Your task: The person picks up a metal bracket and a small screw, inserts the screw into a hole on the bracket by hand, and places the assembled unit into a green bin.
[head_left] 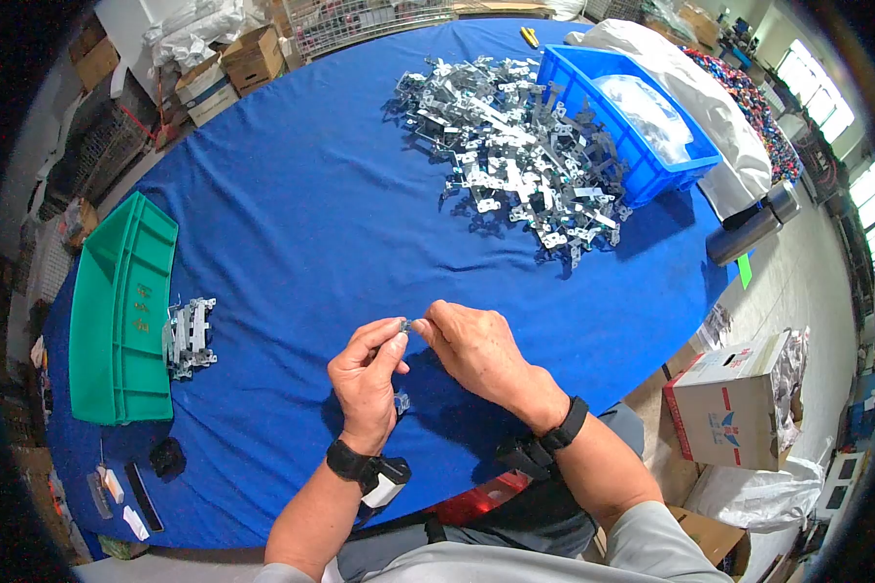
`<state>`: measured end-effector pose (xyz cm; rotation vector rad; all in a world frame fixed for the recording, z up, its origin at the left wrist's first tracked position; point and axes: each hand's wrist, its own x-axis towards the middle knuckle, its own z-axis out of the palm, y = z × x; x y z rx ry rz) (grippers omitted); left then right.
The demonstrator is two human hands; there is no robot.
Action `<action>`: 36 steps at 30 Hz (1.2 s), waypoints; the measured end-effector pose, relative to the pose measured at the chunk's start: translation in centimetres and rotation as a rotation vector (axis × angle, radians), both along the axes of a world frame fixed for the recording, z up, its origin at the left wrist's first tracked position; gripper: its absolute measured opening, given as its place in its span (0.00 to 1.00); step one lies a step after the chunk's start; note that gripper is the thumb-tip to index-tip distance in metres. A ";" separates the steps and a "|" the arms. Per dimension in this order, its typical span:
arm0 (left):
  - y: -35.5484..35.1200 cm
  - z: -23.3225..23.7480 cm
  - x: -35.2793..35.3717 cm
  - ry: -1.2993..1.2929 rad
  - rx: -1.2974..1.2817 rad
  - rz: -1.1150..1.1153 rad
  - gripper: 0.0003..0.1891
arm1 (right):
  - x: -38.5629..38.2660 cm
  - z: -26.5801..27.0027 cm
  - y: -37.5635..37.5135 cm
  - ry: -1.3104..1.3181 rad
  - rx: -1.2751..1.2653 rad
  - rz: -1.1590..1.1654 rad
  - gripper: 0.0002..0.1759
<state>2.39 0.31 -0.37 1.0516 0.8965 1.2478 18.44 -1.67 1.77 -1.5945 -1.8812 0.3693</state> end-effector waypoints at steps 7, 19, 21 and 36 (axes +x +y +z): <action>0.0 0.0 0.0 0.010 0.001 -0.008 0.09 | 0.0 -0.1 0.1 0.116 0.091 0.022 0.15; 0.1 -0.2 -0.1 0.013 0.010 -0.012 0.09 | -0.3 0.2 0.1 0.157 0.100 -0.002 0.13; 0.0 -0.1 0.0 0.018 0.004 -0.002 0.09 | -0.1 0.3 0.0 0.158 0.086 -0.006 0.12; 0.0 0.2 0.0 0.046 0.007 0.002 0.08 | 0.2 0.1 0.1 0.180 0.013 0.027 0.13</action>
